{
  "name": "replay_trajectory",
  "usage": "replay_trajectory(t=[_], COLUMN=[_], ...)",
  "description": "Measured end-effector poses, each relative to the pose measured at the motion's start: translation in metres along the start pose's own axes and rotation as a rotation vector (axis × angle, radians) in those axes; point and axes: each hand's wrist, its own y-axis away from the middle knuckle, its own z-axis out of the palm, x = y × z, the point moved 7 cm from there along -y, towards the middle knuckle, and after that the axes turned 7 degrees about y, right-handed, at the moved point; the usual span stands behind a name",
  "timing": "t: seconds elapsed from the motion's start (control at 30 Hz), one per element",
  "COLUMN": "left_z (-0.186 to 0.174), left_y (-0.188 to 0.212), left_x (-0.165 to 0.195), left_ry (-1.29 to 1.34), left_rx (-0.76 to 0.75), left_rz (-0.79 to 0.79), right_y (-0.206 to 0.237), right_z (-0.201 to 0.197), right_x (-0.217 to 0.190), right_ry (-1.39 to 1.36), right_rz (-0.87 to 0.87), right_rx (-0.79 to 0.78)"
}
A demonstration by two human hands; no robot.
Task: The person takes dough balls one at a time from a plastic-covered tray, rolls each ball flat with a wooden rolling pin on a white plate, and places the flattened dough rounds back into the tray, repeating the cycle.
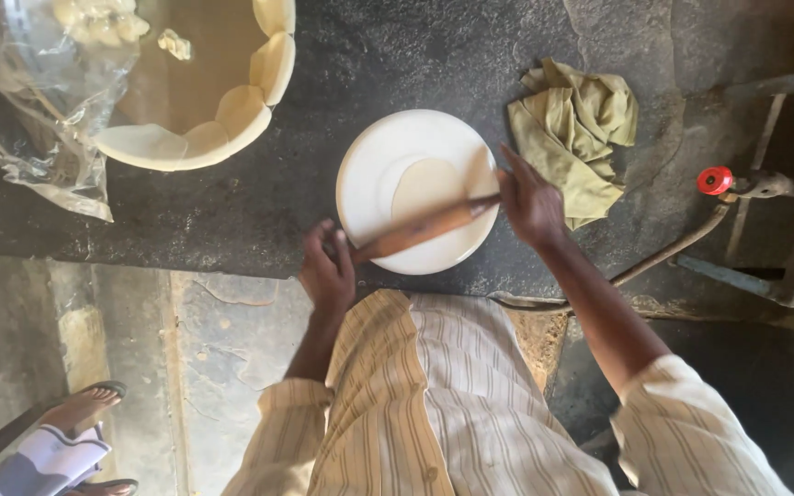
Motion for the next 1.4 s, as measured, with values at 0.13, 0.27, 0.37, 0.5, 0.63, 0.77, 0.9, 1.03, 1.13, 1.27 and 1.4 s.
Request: replay_trajectory(t=[0.13,0.27,0.37,0.5,0.63,0.77,0.9,1.03,1.13,1.27,1.4], left_z=[-0.003,0.002,-0.006,-0.01,0.013,-0.008,-0.082,-0.167,-0.234,-0.302,-0.33], left_y=[-0.064,-0.07,-0.026,0.016,0.025,0.019,-0.001,-0.058,-0.116,-0.203,-0.283], left_x=[0.001,0.0,0.025,0.05,0.055,0.043,0.02,-0.021,-0.043,-0.068,-0.091], left_ry=[0.129,-0.026,-0.179,-0.35,-0.321,-0.291,-0.364,-0.361,-0.274,-0.175,-0.194], left_rx=[0.104,-0.1,-0.185,-0.157,-0.444,-0.546,-0.413,-0.33,-0.178,-0.034,0.01], left_rz=[0.161,0.081,0.336,0.597,0.642,0.555,0.585,0.419,0.383,0.288,0.121], right_y=[-0.084,-0.076,-0.008,0.056,0.043,0.018,0.003,-0.01,-0.023,-0.026,-0.026], right_z=[0.013,-0.006,-0.011,-0.022,-0.009,0.003,0.011,0.021,0.02,0.019,0.019], right_x=[-0.024,-0.042,-0.03,-0.038,-0.065,-0.091,-0.084,-0.057,-0.065,-0.092,-0.138], right_ry=[0.103,0.106,0.01,0.116,0.212,0.249,0.239,0.112,0.061,0.075,-0.451], right_rz=[-0.001,-0.164,-0.097,-0.16,-0.049,0.065,0.208,0.415,0.375,0.513,0.716], right_rx=[0.032,0.126,-0.021,0.091,0.145,0.183,0.116,-0.075,-0.129,-0.26,-0.306])
